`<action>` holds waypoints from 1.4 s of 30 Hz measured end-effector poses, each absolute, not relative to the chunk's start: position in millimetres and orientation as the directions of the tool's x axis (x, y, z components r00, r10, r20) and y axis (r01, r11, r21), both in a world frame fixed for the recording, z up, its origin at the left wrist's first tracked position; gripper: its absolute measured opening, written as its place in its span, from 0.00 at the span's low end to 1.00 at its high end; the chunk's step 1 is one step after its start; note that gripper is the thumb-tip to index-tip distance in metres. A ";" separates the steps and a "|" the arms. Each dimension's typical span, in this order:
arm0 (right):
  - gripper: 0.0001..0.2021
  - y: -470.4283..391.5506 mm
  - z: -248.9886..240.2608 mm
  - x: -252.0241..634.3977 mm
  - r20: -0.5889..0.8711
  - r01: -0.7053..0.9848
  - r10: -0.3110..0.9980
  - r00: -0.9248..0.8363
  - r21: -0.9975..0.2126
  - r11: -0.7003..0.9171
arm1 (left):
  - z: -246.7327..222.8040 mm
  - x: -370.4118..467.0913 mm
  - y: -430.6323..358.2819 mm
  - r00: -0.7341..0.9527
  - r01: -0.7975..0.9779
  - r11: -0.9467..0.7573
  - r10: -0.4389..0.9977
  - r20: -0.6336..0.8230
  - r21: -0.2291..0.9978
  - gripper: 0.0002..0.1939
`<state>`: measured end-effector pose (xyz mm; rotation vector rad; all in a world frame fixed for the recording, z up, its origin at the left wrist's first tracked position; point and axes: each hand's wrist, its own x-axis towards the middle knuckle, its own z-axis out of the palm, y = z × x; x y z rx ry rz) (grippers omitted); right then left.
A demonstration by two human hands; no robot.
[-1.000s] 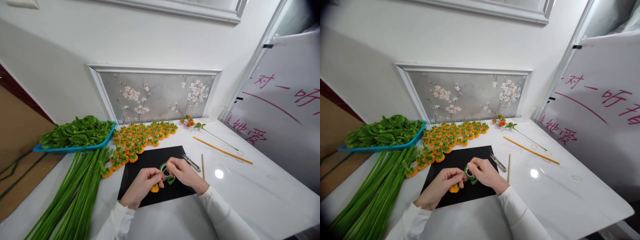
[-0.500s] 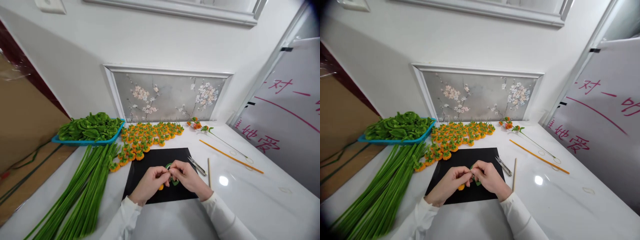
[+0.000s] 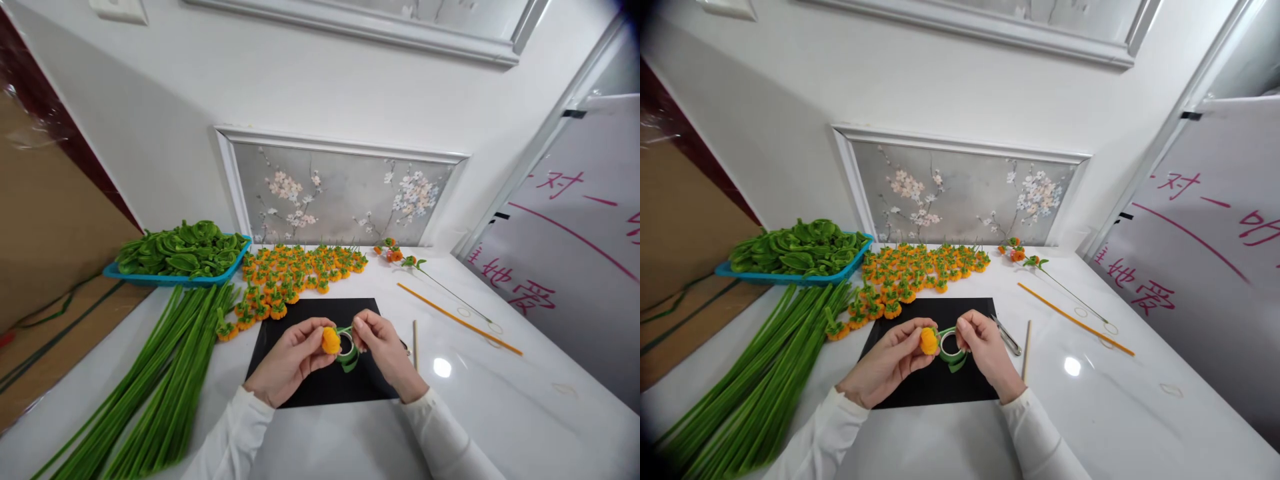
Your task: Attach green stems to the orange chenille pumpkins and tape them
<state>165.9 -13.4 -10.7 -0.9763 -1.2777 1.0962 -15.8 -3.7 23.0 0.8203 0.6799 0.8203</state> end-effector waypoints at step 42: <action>0.08 113.1 -8.8 160.5 0.365 0.849 0.917 0.160 -0.525 0.060 | -12.4 -9.2 4.7 0.198 -0.334 0.330 0.941 -0.276 0.883 0.15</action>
